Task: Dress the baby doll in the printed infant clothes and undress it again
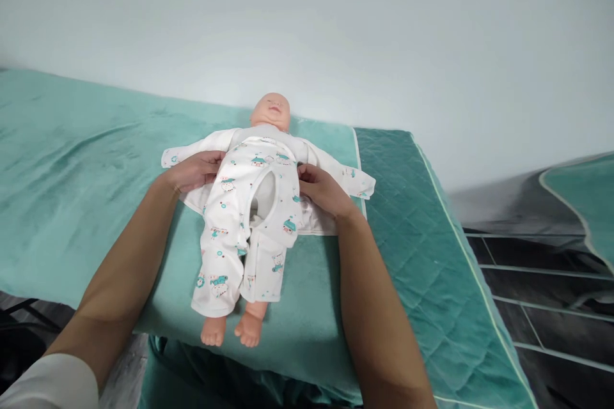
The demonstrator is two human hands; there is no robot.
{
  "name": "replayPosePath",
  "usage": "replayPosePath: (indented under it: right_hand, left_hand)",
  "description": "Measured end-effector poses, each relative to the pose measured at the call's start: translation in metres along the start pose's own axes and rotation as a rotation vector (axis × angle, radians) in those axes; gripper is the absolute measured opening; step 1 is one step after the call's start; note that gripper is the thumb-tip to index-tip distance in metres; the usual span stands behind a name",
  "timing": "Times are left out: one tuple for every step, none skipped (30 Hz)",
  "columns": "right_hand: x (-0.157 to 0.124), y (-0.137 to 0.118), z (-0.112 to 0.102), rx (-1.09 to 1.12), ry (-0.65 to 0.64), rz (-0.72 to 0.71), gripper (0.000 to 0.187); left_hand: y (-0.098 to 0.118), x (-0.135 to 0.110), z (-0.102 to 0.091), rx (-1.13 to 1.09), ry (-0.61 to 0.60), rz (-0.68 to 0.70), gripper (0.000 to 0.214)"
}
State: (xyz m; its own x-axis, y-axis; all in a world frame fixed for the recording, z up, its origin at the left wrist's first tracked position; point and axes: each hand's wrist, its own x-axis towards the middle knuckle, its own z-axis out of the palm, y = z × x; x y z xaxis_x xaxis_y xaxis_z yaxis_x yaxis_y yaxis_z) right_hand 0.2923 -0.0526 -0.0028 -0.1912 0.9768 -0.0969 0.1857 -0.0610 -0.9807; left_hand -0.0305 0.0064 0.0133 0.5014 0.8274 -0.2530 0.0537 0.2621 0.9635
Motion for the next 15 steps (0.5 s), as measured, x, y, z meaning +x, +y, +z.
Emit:
replayPosePath:
  right_hand:
    - [0.001, 0.001, 0.003, 0.023, 0.011, -0.006, 0.035]
    - [0.001, 0.002, 0.006, 0.045, 0.030, -0.011, 0.035]
    - [0.002, 0.003, 0.009, 0.061, 0.057, -0.014, 0.036]
    - [0.002, 0.004, 0.013, 0.071, 0.093, -0.017, 0.038]
    - [0.003, 0.005, 0.017, 0.080, 0.130, -0.018, 0.039]
    - [0.003, 0.006, 0.020, 0.087, 0.162, -0.018, 0.040]
    - [0.003, 0.006, 0.023, 0.095, 0.180, -0.021, 0.040]
    - [0.003, 0.007, 0.025, 0.105, 0.186, -0.027, 0.041]
    - [0.004, 0.007, 0.026, 0.116, 0.187, -0.041, 0.041]
    - [0.004, 0.008, 0.027, 0.119, 0.186, -0.057, 0.040]
    - [0.004, 0.008, 0.027, 0.109, 0.191, -0.073, 0.040]
    - [0.005, 0.008, 0.027, 0.086, 0.206, -0.083, 0.039]
    - [0.005, 0.008, 0.028, 0.054, 0.231, -0.085, 0.038]
    - [0.006, 0.008, 0.028, 0.017, 0.265, -0.080, 0.037]
    - [0.006, 0.009, 0.028, -0.015, 0.299, -0.072, 0.036]
  left_hand:
    - [-0.001, 0.001, 0.000, -0.018, -0.002, 0.001, 0.022]
    - [-0.002, 0.001, 0.000, -0.044, 0.002, 0.002, 0.023]
    - [-0.003, 0.002, 0.001, -0.076, 0.011, 0.001, 0.022]
    - [-0.003, 0.003, 0.002, -0.108, 0.023, -0.002, 0.021]
    - [-0.004, 0.004, 0.003, -0.135, 0.038, -0.005, 0.020]
    - [-0.004, 0.004, 0.004, -0.153, 0.049, -0.008, 0.018]
    - [-0.005, 0.003, 0.004, -0.159, 0.054, -0.010, 0.018]
    - [-0.005, 0.002, 0.005, -0.154, 0.053, -0.009, 0.019]
    - [-0.005, 0.001, 0.005, -0.142, 0.045, -0.002, 0.021]
    - [-0.005, -0.002, 0.005, -0.129, 0.034, 0.006, 0.025]
    - [-0.005, -0.004, 0.005, -0.119, 0.022, 0.016, 0.028]
    - [-0.005, -0.006, 0.005, -0.111, 0.010, 0.025, 0.032]
    - [-0.005, -0.009, 0.005, -0.105, 0.000, 0.034, 0.034]
    - [-0.006, -0.011, 0.004, -0.101, -0.002, 0.041, 0.036]
    - [-0.006, -0.013, 0.005, -0.098, 0.001, 0.044, 0.035]
